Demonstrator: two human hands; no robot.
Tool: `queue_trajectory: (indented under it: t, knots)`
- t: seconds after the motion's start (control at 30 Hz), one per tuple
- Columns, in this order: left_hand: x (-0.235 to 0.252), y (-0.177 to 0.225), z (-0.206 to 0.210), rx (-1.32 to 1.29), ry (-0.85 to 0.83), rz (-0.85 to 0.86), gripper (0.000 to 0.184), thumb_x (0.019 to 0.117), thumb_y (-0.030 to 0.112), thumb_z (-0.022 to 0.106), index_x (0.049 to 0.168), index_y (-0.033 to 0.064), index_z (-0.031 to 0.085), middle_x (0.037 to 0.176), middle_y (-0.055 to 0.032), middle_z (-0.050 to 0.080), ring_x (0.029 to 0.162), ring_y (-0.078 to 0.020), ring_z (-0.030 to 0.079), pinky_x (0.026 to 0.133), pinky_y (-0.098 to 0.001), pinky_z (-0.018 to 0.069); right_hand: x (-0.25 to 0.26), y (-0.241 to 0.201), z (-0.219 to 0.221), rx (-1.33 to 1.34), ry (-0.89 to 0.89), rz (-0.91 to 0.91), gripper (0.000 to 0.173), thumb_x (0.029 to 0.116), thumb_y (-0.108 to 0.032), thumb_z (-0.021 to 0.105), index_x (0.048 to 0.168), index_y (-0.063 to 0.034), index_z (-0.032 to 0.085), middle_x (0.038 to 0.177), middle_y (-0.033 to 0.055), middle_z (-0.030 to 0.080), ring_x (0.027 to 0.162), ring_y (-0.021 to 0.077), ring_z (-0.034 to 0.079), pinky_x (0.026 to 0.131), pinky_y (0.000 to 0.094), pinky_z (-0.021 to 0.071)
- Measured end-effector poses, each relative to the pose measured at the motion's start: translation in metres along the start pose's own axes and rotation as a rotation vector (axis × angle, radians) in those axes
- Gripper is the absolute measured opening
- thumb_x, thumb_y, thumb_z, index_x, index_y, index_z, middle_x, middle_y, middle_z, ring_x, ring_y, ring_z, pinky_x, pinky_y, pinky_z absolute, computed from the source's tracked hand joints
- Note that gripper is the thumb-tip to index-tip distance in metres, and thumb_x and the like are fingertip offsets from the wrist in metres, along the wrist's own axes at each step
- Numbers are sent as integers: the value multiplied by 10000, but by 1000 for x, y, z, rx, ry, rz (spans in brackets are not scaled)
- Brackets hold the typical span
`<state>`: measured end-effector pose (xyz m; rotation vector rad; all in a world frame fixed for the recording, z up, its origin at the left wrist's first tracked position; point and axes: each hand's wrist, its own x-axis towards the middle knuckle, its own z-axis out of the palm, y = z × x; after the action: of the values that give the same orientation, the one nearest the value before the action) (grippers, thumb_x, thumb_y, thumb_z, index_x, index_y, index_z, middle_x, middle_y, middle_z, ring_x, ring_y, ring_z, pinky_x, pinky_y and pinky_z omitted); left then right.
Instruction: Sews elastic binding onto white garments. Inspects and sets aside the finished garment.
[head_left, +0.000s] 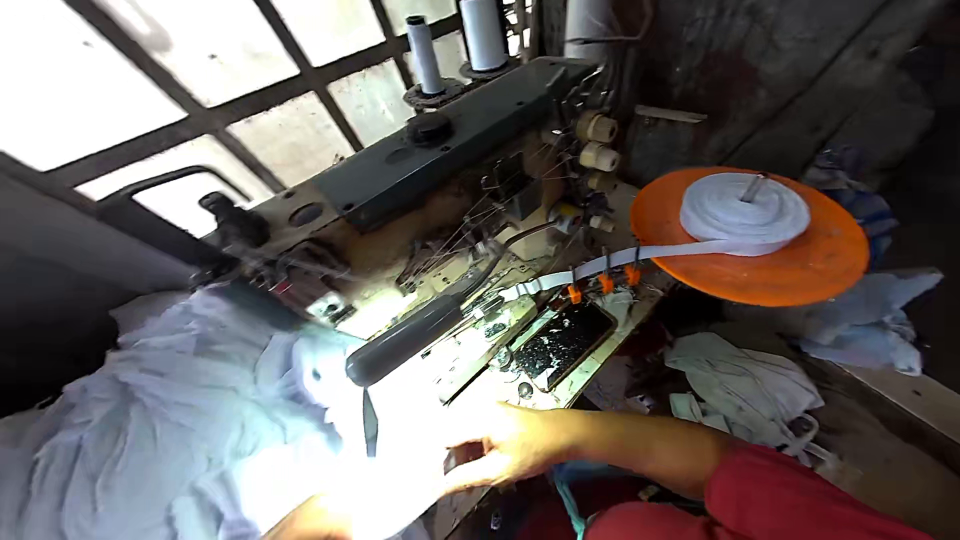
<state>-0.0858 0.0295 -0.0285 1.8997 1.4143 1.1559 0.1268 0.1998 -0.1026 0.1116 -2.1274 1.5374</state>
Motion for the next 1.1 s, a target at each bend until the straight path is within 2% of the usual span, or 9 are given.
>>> queue_trajectory:
  t: [0.13,0.23,0.37,0.5,0.57,0.7,0.77,0.87,1.1]
  knots:
    - [14,-15,22,424,125,91,321,898,309,660,1109,68,668,1168,-27,696,1209,-4,575,1056,-184,442,-13,-4,-1,307,-77,143,118,950,-47,665,949,68,688,807,9,703,716,-31,641,686,148,540]
    - [28,-29,36,621,115,143,320,867,218,600,1039,-16,736,1073,-154,740,1108,-253,679,1012,-419,499,-19,0,-3,308,-101,100,123,976,-57,646,961,53,700,849,-12,708,751,-51,636,720,133,538]
    - [26,-39,41,774,-5,150,206,891,143,560,837,58,740,912,-117,734,1003,-311,696,1024,-513,483,-31,5,-9,93,-14,-48,181,970,-105,675,890,49,725,779,45,708,732,-43,624,705,101,499]
    - [13,-16,46,889,-22,177,217,851,161,516,696,99,654,639,-50,613,657,-228,632,731,-407,516,-43,10,-11,-133,54,-140,229,996,-155,652,863,17,723,806,87,668,788,31,610,745,128,476]
    - [11,1,52,883,80,174,251,867,260,521,795,89,691,700,-59,648,700,-220,637,723,-388,503,-47,10,-12,-184,72,-169,242,1027,-168,608,915,6,733,881,105,670,865,66,625,800,145,492]
    - [18,-20,92,945,103,179,466,908,549,578,1013,132,759,976,-107,752,1003,-314,706,1017,-580,465,-50,9,-12,-138,194,-252,222,1045,-184,589,942,-21,699,902,85,646,885,53,623,819,153,511]
    - [17,-53,103,1011,112,155,319,827,315,678,944,35,776,1042,-191,751,1078,-437,689,1016,-710,423,-51,12,-14,-123,278,-291,190,1034,-186,612,935,-41,685,876,59,652,837,39,637,777,149,531]
    - [25,-75,87,1075,279,49,306,788,39,652,1064,-60,740,1290,-241,676,1281,-508,571,1054,-751,355,-56,18,-17,-62,334,-279,115,997,-150,666,937,-56,695,863,36,687,802,31,660,747,151,554]
    - [39,-54,60,1149,358,99,277,945,42,510,1096,-19,734,1273,-150,713,1254,-367,639,1096,-600,410,-55,36,-10,-54,356,-202,140,969,-110,689,857,-27,698,800,33,704,728,24,663,699,150,557]
